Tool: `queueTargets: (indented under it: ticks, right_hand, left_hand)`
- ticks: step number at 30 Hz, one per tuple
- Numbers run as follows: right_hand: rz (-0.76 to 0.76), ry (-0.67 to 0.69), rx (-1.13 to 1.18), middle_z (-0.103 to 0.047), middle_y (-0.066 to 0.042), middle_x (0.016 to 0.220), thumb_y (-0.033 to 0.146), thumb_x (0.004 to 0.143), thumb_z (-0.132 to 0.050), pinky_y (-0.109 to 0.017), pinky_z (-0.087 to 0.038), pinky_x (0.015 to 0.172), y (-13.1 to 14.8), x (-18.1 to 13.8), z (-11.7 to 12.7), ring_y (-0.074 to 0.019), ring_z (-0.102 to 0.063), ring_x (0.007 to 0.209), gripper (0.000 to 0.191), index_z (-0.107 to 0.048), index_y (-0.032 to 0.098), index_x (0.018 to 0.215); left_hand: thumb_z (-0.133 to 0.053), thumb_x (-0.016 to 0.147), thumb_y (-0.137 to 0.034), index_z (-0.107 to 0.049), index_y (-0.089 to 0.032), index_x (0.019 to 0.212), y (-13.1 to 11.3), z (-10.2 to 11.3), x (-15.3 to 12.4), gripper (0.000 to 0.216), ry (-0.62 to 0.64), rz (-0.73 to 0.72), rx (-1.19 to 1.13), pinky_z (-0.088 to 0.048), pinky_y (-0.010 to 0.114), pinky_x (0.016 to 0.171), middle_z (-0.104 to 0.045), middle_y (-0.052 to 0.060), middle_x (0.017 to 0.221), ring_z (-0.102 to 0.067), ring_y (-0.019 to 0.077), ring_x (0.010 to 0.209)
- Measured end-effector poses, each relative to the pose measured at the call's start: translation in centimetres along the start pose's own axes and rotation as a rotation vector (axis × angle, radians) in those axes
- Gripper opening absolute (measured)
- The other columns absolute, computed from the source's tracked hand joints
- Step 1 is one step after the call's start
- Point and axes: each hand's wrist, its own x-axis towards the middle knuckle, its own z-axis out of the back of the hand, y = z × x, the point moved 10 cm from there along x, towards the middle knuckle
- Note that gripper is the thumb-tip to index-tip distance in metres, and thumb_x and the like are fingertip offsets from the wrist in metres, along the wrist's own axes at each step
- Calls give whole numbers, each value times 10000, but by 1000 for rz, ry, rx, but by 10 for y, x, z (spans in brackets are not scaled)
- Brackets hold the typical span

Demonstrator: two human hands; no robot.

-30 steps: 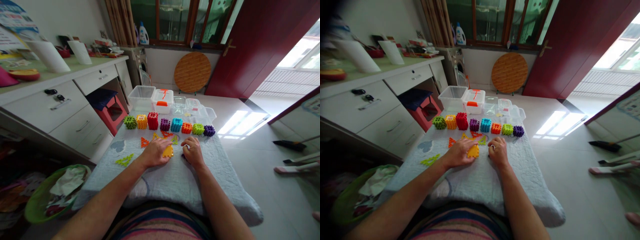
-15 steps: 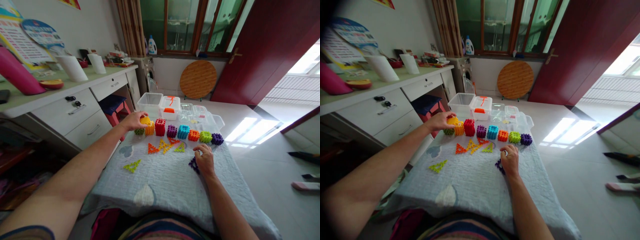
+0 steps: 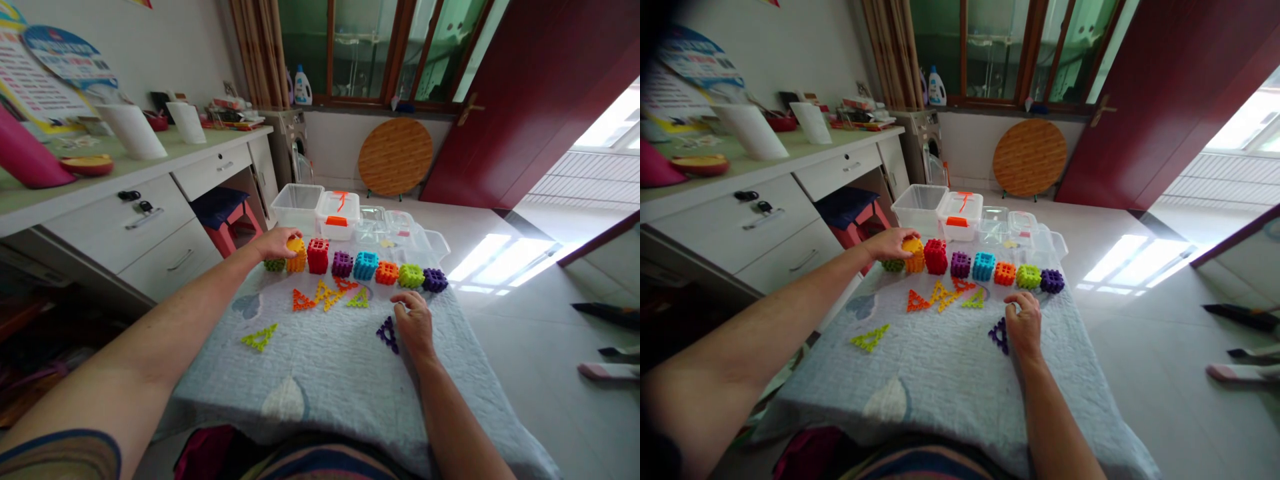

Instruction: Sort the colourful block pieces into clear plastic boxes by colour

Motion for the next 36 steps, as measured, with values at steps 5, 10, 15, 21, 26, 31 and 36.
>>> queueTargets:
  ticks: [5, 10, 15, 21, 26, 31, 36]
  right_hand:
    - [-28, -1, -2, -656, -54, 818, 200, 706, -485, -398, -439, 808, -4, 1, 1, -245, -577, 851, 186, -671, 220, 708]
    - [-67, -1, 21, -645, -56, 817, 211, 696, -475, -352, -440, 727, -5, 3, 2, -219, -573, 786, 198, -672, 203, 712]
    - [-77, -9, 37, -615, -39, 761, 223, 696, -470, -322, -432, 709, -1, 5, 8, -187, -563, 715, 177, -643, 199, 671]
    - [-191, 222, -102, -609, -11, 686, 248, 678, -489, -310, -419, 659, -13, 5, -3, -168, -537, 620, 146, -618, 203, 730]
    - [-75, 519, -271, -612, -23, 830, 366, 713, -655, -325, -444, 742, 5, -14, -24, -198, -584, 769, 345, -593, 193, 1005]
    - [45, 599, -320, -586, -76, 1001, 301, 652, -750, -370, -455, 887, 20, -32, -25, -247, -563, 973, 436, -598, 193, 1046]
    - [33, 573, -189, -611, -52, 915, 172, 739, -592, -304, -471, 788, 25, -32, -24, -179, -584, 815, 265, -633, 185, 1001]
  left_hand:
    - [-652, 652, -323, -553, -131, 1290, -1, 3, -2, 674, -5, -8, 135, -430, 325, 1000, -650, 120, 1238, -595, 263, 1114]
    - [-666, 734, -345, -573, -145, 1240, -41, 35, -43, 553, -382, -193, 198, -386, 456, 1073, -611, 133, 1265, -538, 303, 1190]
    - [-581, 860, -243, -623, -161, 1127, -86, -5, -107, 283, -408, -308, 134, -458, 426, 999, -671, 102, 1114, -593, 251, 1062]
    - [-614, 855, -228, -638, -170, 1145, -104, -85, -145, 297, -320, -182, 22, -463, 452, 1009, -640, 112, 1186, -566, 272, 1114]
    - [-626, 845, -230, -651, -176, 1134, -121, -113, -152, 296, -379, -148, -13, -468, 469, 1011, -627, 120, 1214, -558, 285, 1138]
    - [-617, 861, -235, -657, -165, 1099, -122, -115, -152, 251, -407, -141, -36, -484, 471, 984, -642, 119, 1166, -575, 280, 1094]
    - [-630, 847, -220, -662, -178, 1039, -116, -114, -151, 199, -409, -131, -91, -491, 464, 963, -654, 102, 1120, -584, 271, 1065]
